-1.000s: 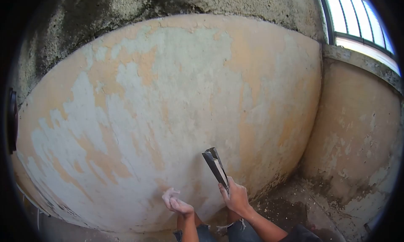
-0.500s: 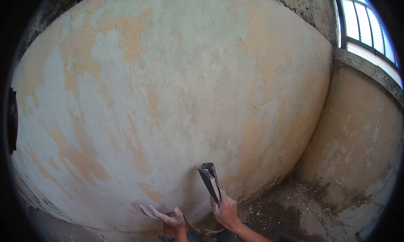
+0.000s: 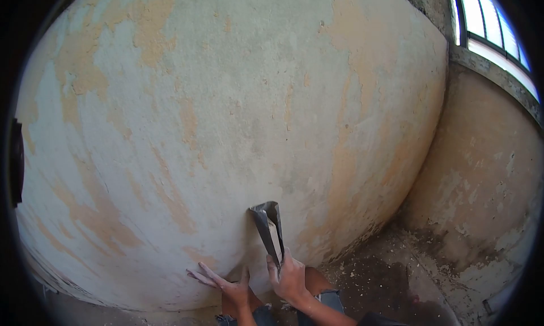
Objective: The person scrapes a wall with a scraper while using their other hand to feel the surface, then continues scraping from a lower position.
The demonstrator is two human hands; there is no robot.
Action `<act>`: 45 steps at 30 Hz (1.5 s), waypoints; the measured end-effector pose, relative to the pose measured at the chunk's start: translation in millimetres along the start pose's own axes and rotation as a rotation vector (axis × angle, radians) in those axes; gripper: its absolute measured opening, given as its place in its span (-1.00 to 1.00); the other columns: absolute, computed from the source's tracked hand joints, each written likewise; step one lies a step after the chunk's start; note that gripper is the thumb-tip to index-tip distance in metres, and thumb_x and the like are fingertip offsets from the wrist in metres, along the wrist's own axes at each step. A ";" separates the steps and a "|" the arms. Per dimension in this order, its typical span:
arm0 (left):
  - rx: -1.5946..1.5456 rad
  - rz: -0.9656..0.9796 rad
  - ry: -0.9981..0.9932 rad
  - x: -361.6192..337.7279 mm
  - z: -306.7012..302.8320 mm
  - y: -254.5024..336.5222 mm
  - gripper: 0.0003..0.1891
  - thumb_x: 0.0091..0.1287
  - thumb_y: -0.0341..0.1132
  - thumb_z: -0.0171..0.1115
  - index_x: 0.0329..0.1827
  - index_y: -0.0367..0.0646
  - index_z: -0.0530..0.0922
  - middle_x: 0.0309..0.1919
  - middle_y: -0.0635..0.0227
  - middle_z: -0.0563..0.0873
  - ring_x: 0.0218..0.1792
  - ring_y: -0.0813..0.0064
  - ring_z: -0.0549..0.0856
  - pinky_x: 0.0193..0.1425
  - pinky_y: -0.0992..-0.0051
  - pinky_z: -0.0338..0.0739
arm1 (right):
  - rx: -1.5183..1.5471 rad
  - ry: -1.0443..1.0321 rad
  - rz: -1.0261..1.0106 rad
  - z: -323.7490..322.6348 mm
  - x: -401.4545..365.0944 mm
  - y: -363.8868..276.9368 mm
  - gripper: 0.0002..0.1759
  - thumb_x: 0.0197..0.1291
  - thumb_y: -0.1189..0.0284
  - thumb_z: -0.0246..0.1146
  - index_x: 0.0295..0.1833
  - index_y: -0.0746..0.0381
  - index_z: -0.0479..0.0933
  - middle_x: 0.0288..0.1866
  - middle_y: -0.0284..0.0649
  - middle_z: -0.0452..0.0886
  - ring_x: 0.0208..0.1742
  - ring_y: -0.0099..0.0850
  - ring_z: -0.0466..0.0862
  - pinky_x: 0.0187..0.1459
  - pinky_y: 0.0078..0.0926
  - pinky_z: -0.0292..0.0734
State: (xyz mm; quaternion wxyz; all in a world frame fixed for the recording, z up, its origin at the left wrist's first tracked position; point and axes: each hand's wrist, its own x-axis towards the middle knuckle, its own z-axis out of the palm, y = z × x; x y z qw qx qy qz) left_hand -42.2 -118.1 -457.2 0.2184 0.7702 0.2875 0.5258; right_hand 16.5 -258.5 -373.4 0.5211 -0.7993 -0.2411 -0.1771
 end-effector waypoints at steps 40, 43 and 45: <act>-0.174 -0.115 -0.005 -0.5 2.4 9.5 -0.05 0.46 0.30 -0.13 0.66 -0.28 -0.05 0.63 -0.23 -0.25 0.64 -0.22 -0.21 0.62 -0.16 -0.27 | 0.086 -0.132 0.053 -4.7 22.4 1.7 -0.72 0.34 0.42 0.28 0.00 0.38 0.45 -0.37 0.14 0.60 -0.32 0.20 0.62 -0.30 -0.03 0.50; -0.156 -0.086 0.014 -2.5 1.4 1.5 -0.06 0.46 0.30 -0.15 0.66 -0.27 -0.05 0.63 -0.23 -0.25 0.64 -0.21 -0.20 0.62 -0.15 -0.27 | 0.043 -0.125 0.020 1.0 -11.4 13.8 -0.72 0.34 0.42 0.27 0.02 0.37 0.45 -0.31 0.17 0.60 -0.27 0.22 0.62 -0.26 0.00 0.50; -0.177 -0.077 0.029 4.1 5.2 6.2 -0.07 0.47 0.30 -0.16 0.66 -0.27 -0.05 0.63 -0.23 -0.25 0.64 -0.19 -0.20 0.62 -0.14 -0.28 | -0.031 -0.109 -0.017 4.2 -12.2 21.0 -0.72 0.35 0.42 0.26 0.03 0.37 0.45 -0.28 0.18 0.60 -0.25 0.23 0.62 -0.24 0.02 0.49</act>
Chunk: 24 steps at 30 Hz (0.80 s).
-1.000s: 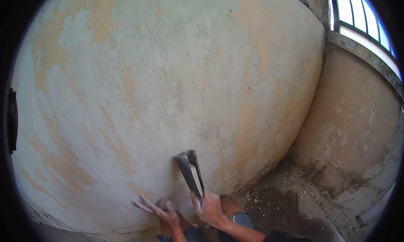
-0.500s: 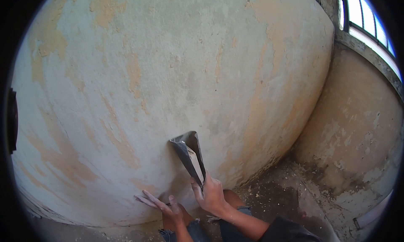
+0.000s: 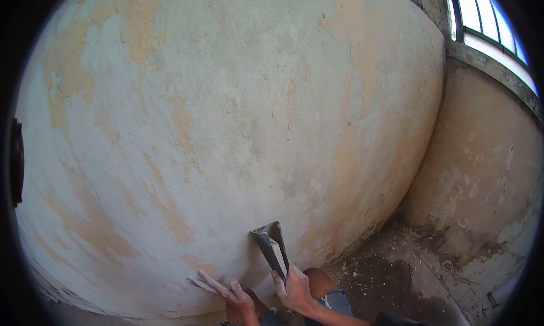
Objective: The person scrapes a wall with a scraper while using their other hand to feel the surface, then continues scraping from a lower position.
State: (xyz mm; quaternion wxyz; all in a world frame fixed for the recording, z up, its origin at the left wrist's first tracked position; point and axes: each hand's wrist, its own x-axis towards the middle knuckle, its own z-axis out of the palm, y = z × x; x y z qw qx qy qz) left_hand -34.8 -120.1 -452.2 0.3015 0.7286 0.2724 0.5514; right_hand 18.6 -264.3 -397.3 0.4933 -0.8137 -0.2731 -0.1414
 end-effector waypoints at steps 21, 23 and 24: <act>0.089 -0.339 -0.233 -6.6 -13.0 15.2 -0.03 0.40 0.31 0.01 0.70 0.02 -0.17 0.65 -0.09 -0.34 0.63 -0.22 -0.26 0.51 -0.33 -0.11 | 0.031 0.117 -0.128 -13.6 42.3 -46.0 -0.71 0.34 0.34 0.30 -0.09 0.37 0.48 -0.45 0.11 0.58 -0.38 0.19 0.62 -0.34 -0.01 0.48; 0.064 -0.303 -0.198 -6.7 -12.9 13.6 -0.03 0.41 0.32 0.00 0.70 0.00 -0.17 0.65 -0.11 -0.35 0.63 -0.23 -0.26 0.52 -0.31 -0.12 | 0.074 0.115 -0.124 -17.6 40.3 -55.4 -0.73 0.33 0.36 0.31 -0.12 0.37 0.48 -0.48 0.10 0.57 -0.42 0.18 0.61 -0.37 -0.02 0.47; 0.058 -0.288 -0.195 -6.6 -12.5 12.7 -0.03 0.41 0.32 -0.01 0.70 -0.02 -0.16 0.65 -0.12 -0.35 0.63 -0.24 -0.27 0.53 -0.30 -0.13 | 0.068 0.113 -0.116 -20.0 45.7 -56.2 -0.73 0.33 0.36 0.31 -0.12 0.37 0.48 -0.48 0.10 0.57 -0.42 0.18 0.61 -0.37 -0.02 0.47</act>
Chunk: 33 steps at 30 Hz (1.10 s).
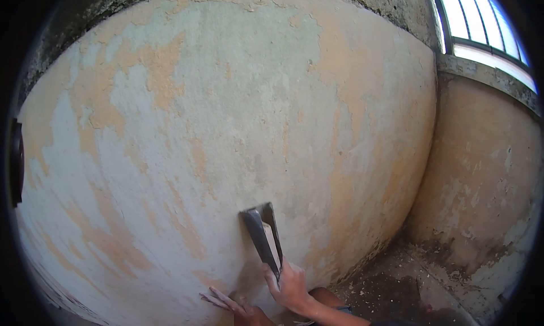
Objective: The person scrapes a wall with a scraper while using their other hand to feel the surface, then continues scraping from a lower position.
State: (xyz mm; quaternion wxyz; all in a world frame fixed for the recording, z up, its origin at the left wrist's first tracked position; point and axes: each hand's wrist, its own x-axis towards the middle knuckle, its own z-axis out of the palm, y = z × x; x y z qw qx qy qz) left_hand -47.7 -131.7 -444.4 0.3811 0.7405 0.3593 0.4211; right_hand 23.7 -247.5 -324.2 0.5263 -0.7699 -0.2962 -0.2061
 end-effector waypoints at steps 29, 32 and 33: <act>0.031 0.195 0.106 0.7 6.7 -15.3 -0.05 0.45 0.31 -0.13 0.68 -0.18 -0.12 0.63 -0.22 -0.29 0.64 -0.18 -0.29 0.61 -0.18 -0.27 | -0.040 -0.033 0.033 9.7 -18.4 6.5 -0.72 0.32 0.39 0.30 -0.04 0.39 0.49 -0.39 0.13 0.60 -0.32 0.22 0.62 -0.30 0.02 0.48; -0.033 0.221 0.128 4.9 10.3 -18.5 -0.05 0.44 0.30 -0.10 0.68 -0.17 -0.12 0.64 -0.19 -0.29 0.64 -0.19 -0.29 0.61 -0.18 -0.27 | -0.095 -0.043 -0.020 15.3 -18.5 1.1 -0.74 0.32 0.42 0.29 -0.05 0.40 0.48 -0.40 0.13 0.60 -0.33 0.21 0.61 -0.31 0.01 0.47; -0.030 0.210 0.126 2.0 11.2 -19.4 -0.05 0.44 0.30 -0.10 0.68 -0.17 -0.12 0.64 -0.19 -0.29 0.64 -0.19 -0.29 0.61 -0.18 -0.27 | -0.061 -0.026 -0.007 14.2 -22.2 -0.9 -0.75 0.32 0.43 0.29 -0.06 0.40 0.47 -0.40 0.12 0.59 -0.34 0.21 0.60 -0.31 0.01 0.47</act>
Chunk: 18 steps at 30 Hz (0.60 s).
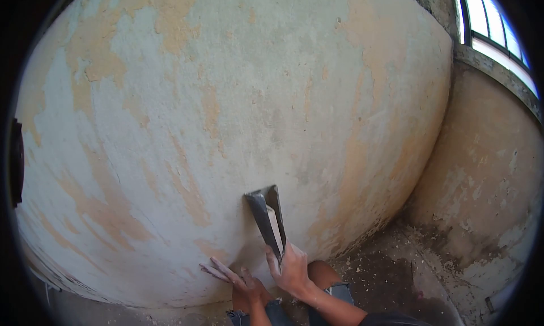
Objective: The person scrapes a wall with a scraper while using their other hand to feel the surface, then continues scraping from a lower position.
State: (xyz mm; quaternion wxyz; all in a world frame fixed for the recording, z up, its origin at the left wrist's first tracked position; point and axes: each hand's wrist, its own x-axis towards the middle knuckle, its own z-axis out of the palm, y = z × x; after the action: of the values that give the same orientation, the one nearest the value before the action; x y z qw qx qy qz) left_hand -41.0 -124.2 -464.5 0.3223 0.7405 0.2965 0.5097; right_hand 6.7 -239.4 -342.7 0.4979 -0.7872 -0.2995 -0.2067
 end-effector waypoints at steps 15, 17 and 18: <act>-0.011 -0.004 -0.027 -0.5 -3.4 4.7 -0.12 0.49 0.20 -0.05 0.69 -0.12 -0.13 0.62 -0.22 -0.36 0.62 -0.30 -0.30 0.57 -0.28 -0.21 | 0.069 -0.025 -0.013 3.9 25.9 -15.4 -0.77 0.28 0.45 0.31 -0.11 0.37 0.47 -0.44 0.07 0.57 -0.41 0.15 0.59 -0.36 -0.04 0.45; -0.025 -0.045 -0.045 -0.4 -3.6 3.2 -0.12 0.50 0.20 -0.06 0.69 -0.12 -0.13 0.62 -0.22 -0.36 0.62 -0.29 -0.30 0.58 -0.26 -0.22 | 0.081 -0.041 -0.001 7.0 25.6 -13.7 -0.78 0.28 0.45 0.30 -0.11 0.36 0.46 -0.44 0.06 0.56 -0.40 0.15 0.59 -0.36 -0.04 0.45; -0.027 -0.038 -0.041 1.2 -3.8 1.6 -0.12 0.50 0.20 -0.06 0.69 -0.12 -0.13 0.62 -0.22 -0.36 0.62 -0.29 -0.30 0.58 -0.26 -0.22 | 0.083 -0.036 -0.005 8.6 17.2 -10.8 -0.78 0.28 0.45 0.30 -0.11 0.36 0.46 -0.44 0.06 0.56 -0.40 0.15 0.59 -0.36 -0.04 0.45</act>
State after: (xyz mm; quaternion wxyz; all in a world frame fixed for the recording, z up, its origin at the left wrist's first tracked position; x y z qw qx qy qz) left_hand -44.0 -123.6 -461.5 0.3482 0.7404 0.2970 0.4922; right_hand 12.2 -223.5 -328.4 0.5242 -0.7686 -0.3189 -0.1811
